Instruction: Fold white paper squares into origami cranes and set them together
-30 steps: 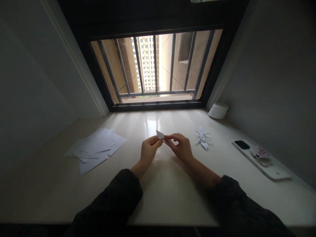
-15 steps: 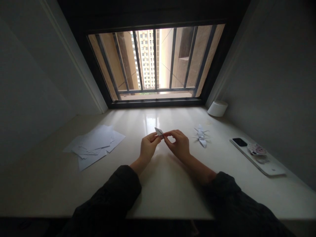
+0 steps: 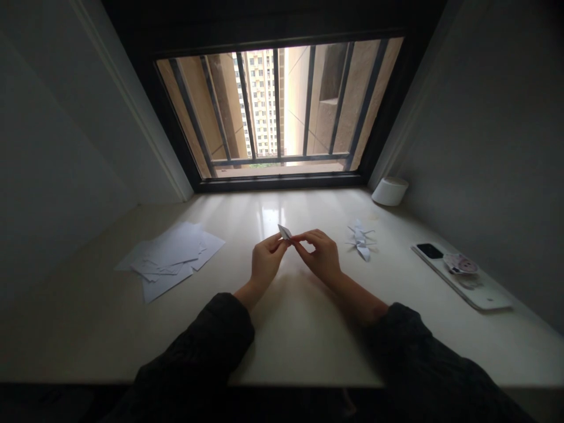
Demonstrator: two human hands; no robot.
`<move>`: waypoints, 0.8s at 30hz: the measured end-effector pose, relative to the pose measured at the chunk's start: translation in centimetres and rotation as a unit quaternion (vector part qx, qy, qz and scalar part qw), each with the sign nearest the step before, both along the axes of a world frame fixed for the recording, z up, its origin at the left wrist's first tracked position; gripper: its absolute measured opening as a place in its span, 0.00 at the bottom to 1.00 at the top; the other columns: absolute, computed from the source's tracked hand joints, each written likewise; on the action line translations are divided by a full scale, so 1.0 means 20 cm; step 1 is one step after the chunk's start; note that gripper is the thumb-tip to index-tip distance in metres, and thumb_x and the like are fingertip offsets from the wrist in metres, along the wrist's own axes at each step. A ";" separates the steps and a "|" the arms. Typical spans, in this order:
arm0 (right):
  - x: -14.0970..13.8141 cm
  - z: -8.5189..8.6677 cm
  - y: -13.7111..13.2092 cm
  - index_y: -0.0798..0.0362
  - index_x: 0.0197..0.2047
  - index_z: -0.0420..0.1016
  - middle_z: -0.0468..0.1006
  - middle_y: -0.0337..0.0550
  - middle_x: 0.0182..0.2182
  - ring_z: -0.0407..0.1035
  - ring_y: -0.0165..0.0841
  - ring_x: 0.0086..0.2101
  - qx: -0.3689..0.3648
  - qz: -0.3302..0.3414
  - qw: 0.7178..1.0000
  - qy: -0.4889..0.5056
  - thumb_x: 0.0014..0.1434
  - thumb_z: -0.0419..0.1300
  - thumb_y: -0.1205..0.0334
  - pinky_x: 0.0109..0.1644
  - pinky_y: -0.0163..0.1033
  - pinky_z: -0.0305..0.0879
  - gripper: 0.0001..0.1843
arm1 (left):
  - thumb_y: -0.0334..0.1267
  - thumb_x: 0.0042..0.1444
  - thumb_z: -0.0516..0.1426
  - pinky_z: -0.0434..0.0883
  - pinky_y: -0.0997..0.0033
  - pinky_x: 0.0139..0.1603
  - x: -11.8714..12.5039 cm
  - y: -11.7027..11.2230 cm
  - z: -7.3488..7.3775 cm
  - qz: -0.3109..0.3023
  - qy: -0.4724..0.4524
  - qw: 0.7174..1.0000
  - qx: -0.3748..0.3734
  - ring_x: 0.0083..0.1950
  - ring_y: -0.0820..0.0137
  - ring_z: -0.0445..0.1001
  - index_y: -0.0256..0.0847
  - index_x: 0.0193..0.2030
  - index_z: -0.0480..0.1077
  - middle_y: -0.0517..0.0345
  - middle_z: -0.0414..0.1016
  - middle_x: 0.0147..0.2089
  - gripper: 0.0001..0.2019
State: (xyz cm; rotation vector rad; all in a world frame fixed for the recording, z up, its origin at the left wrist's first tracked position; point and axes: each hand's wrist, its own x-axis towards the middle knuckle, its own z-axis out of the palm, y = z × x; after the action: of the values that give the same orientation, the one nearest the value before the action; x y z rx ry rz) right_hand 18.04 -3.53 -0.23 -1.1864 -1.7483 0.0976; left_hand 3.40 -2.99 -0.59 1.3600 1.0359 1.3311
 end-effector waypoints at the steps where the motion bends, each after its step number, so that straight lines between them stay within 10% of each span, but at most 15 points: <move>1: 0.00 0.00 0.00 0.47 0.33 0.78 0.80 0.40 0.31 0.72 0.35 0.34 0.002 -0.003 1.000 0.003 0.57 0.58 0.61 0.38 0.39 0.66 0.07 | 0.42 0.51 0.61 0.70 0.60 0.53 0.00 0.00 0.00 0.004 0.005 1.000 0.001 0.48 0.60 0.76 0.40 0.47 0.75 0.53 0.80 0.44 0.17; 24: 0.01 -0.03 0.02 0.47 0.36 0.80 0.79 0.41 0.30 0.70 0.35 0.33 -0.012 0.002 1.000 0.026 0.55 0.63 0.55 0.37 0.40 0.66 0.08 | 0.44 0.57 0.55 0.72 0.60 0.50 0.01 -0.03 0.02 -0.018 0.029 0.999 0.042 0.47 0.62 0.76 0.41 0.48 0.75 0.55 0.79 0.45 0.15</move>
State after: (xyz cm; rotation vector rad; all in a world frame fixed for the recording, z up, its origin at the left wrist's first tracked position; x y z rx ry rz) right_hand 18.33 -3.05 -0.81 -1.1883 -1.7078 0.1512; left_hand 3.58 -3.53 -0.22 1.4806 0.9986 1.3281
